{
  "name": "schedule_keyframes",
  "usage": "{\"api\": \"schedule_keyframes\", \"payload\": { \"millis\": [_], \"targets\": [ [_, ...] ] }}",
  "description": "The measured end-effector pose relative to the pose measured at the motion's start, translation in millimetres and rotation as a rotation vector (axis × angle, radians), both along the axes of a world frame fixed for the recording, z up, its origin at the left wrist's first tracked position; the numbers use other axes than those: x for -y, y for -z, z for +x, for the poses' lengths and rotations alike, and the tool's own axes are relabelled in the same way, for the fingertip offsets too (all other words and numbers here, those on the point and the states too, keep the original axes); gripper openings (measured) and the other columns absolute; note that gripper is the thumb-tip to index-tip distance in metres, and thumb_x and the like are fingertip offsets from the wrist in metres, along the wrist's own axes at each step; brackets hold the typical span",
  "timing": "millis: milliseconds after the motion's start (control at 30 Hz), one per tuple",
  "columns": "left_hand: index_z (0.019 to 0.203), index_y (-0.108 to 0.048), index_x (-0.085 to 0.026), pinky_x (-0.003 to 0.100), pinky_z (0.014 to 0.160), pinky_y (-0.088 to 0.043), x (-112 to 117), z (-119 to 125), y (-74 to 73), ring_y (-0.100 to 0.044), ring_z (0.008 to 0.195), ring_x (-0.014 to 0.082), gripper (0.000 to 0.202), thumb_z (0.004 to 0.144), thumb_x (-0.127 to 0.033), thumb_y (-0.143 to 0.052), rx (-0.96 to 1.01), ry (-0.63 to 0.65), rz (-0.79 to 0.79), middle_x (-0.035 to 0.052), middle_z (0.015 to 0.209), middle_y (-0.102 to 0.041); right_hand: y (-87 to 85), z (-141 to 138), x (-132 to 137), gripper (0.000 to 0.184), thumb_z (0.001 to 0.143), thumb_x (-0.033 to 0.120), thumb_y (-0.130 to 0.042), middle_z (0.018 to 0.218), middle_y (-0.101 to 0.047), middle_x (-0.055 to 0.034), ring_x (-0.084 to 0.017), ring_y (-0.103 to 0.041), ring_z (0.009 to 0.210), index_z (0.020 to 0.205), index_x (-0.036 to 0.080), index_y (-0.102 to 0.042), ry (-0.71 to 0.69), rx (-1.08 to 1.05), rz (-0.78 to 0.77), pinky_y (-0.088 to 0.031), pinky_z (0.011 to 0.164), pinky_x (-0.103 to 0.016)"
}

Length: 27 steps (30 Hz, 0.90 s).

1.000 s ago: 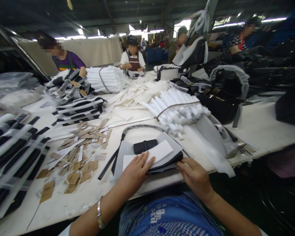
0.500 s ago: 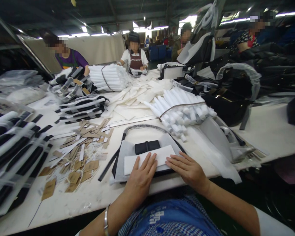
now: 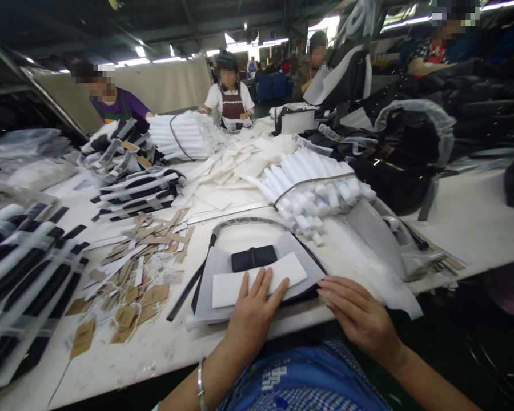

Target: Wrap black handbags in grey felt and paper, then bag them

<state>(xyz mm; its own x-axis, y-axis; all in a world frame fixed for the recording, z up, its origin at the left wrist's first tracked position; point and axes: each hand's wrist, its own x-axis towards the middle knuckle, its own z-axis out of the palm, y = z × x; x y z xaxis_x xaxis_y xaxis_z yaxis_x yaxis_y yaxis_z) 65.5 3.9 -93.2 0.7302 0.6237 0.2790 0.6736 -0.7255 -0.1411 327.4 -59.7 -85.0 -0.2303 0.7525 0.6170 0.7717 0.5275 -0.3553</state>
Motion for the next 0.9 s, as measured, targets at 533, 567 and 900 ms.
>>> {"api": "schedule_keyframes", "payload": {
  "millis": [533,567,900],
  "targets": [
    [0.151,-0.036,-0.030,0.052,0.109,-0.041,-4,-5,6.2,-0.045,0.138,0.0293,0.058,0.097,-0.013,-0.044,0.104,0.013,0.095,0.0122,0.148,-0.050,-7.7,-20,-5,0.059,0.076,0.048,-0.077,0.114,-0.072,-0.0075,-0.025,-0.066,0.109,0.125,0.021,-0.057,0.242,-1.209,-1.052,-0.046,0.103,-0.040],
    [0.151,-0.036,-0.030,0.052,0.109,-0.041,-5,-6,5.9,-0.044,0.139,0.0290,0.058,0.097,-0.012,-0.044,0.119,0.008,0.085,0.0116,0.149,-0.049,-10.9,-25,-4,0.055,0.078,0.045,-0.077,0.118,-0.071,-0.0067,-0.024,-0.065,0.113,0.125,0.022,-0.058,0.206,-1.295,-1.059,-0.045,0.105,-0.039],
    [0.151,-0.036,-0.031,0.051,0.110,-0.041,-10,-23,-1.0,-0.042,0.140,0.0274,0.058,0.097,-0.011,-0.044,0.169,-0.011,0.020,0.0091,0.151,-0.047,6.4,-62,-18,0.029,0.091,0.042,-0.061,0.126,-0.068,-0.0054,-0.026,-0.064,0.117,0.113,0.026,-0.069,-0.059,-1.515,-0.928,-0.055,0.099,-0.045]
  ]
}}
